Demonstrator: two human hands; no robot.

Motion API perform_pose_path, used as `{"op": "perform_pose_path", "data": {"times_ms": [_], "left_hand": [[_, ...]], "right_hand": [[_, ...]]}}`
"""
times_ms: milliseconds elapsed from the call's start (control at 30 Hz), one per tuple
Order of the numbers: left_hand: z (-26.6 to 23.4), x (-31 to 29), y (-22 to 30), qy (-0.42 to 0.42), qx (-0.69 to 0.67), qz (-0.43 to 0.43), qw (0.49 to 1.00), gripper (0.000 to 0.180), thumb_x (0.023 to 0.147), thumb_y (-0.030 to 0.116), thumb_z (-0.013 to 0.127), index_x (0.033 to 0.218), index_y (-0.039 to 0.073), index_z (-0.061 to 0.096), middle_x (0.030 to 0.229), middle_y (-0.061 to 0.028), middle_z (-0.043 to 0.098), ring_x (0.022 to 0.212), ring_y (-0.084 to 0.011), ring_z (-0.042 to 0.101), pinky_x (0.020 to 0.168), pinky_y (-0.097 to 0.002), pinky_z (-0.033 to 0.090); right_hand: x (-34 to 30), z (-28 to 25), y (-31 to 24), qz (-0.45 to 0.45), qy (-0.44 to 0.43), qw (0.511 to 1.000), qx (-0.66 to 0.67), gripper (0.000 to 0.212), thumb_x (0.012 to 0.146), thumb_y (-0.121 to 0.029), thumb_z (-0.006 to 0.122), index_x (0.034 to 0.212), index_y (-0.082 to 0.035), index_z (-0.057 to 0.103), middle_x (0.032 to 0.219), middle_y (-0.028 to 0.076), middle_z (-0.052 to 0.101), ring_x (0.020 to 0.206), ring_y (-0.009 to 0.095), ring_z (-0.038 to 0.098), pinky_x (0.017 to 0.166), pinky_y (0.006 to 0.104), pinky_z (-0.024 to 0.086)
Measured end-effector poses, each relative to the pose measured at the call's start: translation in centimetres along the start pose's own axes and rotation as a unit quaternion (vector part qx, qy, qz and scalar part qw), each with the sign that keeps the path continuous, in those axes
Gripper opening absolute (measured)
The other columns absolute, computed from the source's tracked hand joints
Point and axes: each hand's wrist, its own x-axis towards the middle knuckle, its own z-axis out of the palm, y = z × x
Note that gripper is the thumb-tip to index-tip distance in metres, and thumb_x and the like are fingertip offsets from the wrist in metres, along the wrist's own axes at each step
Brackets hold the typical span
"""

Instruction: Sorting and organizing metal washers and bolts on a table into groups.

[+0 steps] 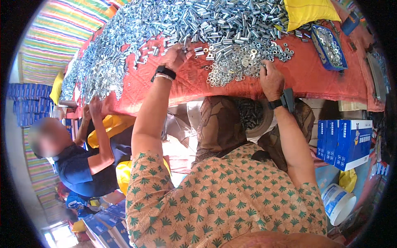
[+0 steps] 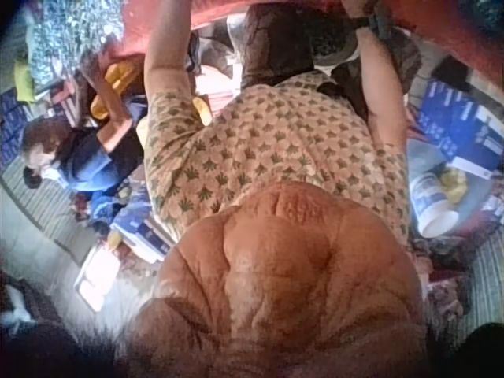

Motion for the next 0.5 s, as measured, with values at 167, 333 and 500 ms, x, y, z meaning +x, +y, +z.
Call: {"op": "perform_pose_path", "data": {"times_ms": [167,333,500], "left_hand": [[-0.8,3.2,0.3,0.011,0.147,0.050,0.988,0.027,0.080,0.011,0.061,0.104,0.000,0.056,0.079,-0.0050,0.060,0.070,-0.0193,0.059,0.065,-0.0338,0.053],[0.7,6.3,-0.1,0.065,0.751,0.207,0.623,0.039,0.073,0.023,0.069,0.108,0.009,0.060,0.086,-0.0172,0.066,0.079,-0.0302,0.065,0.069,-0.0396,0.051],[2.6,6.4,0.8,-0.062,0.843,0.148,0.514,0.033,0.079,0.024,0.064,0.109,0.011,0.060,0.090,-0.0170,0.066,0.085,-0.0361,0.063,0.072,-0.0425,0.050]], "right_hand": [[0.2,-0.4,-1.0,-0.004,-0.019,1.000,0.009,0.019,0.080,-0.012,0.056,0.098,-0.007,0.059,0.091,0.013,0.064,0.083,0.031,0.062,0.071,0.0404,0.050],[0.1,-0.1,-0.2,-0.009,-0.014,1.000,0.008,0.020,0.080,-0.012,0.057,0.099,-0.007,0.058,0.092,0.013,0.064,0.084,0.031,0.062,0.071,0.0409,0.050],[0.1,-0.4,-0.2,0.006,-0.015,1.000,0.007,0.020,0.080,-0.013,0.058,0.099,-0.007,0.059,0.093,0.014,0.064,0.084,0.032,0.062,0.071,0.0410,0.050]]}}
